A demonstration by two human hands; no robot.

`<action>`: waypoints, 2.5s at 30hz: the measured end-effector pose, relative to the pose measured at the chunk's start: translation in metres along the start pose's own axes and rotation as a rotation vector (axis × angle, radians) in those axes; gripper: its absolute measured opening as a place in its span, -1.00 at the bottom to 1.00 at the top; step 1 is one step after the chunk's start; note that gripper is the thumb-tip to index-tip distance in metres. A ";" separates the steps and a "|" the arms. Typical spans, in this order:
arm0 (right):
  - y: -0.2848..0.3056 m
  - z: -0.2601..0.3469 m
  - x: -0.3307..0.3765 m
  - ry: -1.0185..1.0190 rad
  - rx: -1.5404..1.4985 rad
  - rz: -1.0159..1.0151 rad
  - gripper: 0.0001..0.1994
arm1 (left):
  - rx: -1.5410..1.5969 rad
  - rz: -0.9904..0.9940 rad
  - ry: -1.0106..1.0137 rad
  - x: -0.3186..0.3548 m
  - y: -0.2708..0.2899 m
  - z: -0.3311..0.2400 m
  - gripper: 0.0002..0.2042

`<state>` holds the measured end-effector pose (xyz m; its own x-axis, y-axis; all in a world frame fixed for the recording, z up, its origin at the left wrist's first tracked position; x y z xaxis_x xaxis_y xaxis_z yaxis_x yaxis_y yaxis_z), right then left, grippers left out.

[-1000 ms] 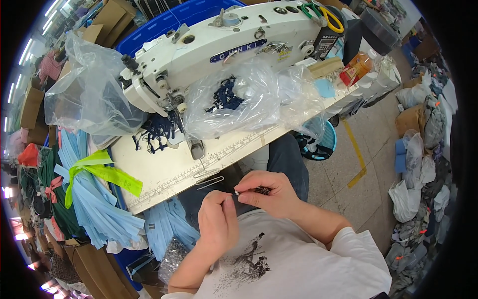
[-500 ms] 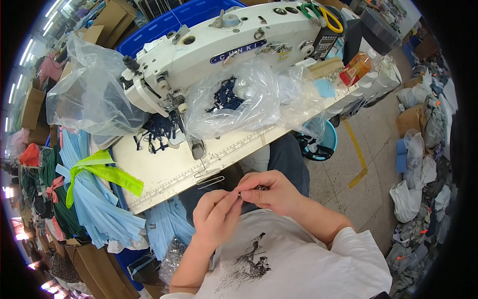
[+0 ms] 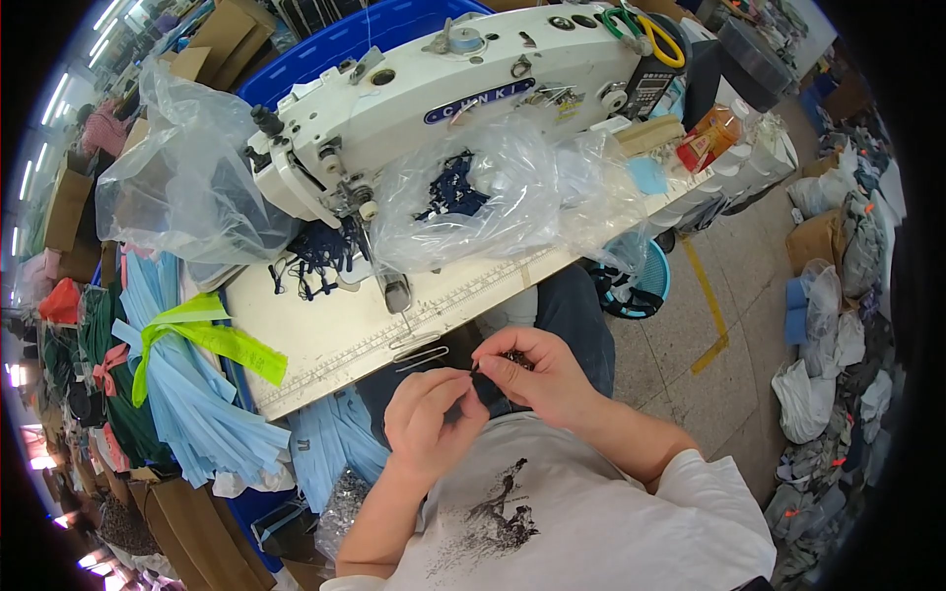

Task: Manually attaching small metal components to fabric ribbons at a workshop station.

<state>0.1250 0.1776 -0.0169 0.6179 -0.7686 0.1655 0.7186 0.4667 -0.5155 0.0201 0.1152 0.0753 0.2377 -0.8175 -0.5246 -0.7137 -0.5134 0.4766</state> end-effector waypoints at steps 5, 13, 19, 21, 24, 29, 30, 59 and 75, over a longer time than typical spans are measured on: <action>0.003 0.002 0.000 0.023 -0.032 -0.016 -0.85 | 0.148 0.103 0.185 0.004 -0.009 0.013 -0.76; -0.004 0.010 0.000 0.015 -0.046 0.026 -0.83 | 0.568 0.324 0.367 0.011 -0.020 0.033 -0.75; -0.006 0.027 -0.002 0.219 0.176 0.113 -0.84 | 0.656 0.351 0.695 0.017 -0.026 0.050 -0.78; -0.006 0.027 -0.001 0.247 0.160 0.120 -0.85 | 0.649 0.392 0.651 0.015 -0.027 0.047 -0.78; -0.007 0.023 0.000 0.239 0.114 0.127 -0.86 | 0.721 0.394 0.714 0.020 -0.029 0.052 -0.79; -0.010 0.025 -0.001 0.275 0.146 0.141 -0.86 | 0.899 0.363 0.844 0.027 -0.034 0.059 -0.84; -0.010 0.027 -0.001 0.299 0.184 0.142 -0.86 | 0.899 0.361 0.845 0.026 -0.034 0.058 -0.84; -0.009 0.014 -0.006 0.115 0.192 0.131 -0.89 | 0.394 0.260 0.650 0.025 -0.020 0.063 -0.76; -0.001 -0.001 -0.007 -0.103 -0.281 -0.082 -0.93 | 0.984 0.201 0.643 0.024 -0.025 0.051 -0.78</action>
<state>0.1201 0.1818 -0.0187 0.6013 -0.7432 0.2932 0.6598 0.2549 -0.7069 0.0101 0.1213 0.0152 0.1497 -0.9854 0.0812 -0.9080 -0.1695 -0.3832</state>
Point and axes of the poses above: each hand's wrist, its own x-axis away from the middle knuckle, its own y-axis out of the back of the hand, z = x × y, the point moved 10 cm from there along -x, towards the middle knuckle, and after that the axes turned 8 degrees about y, right-handed, at the moved point
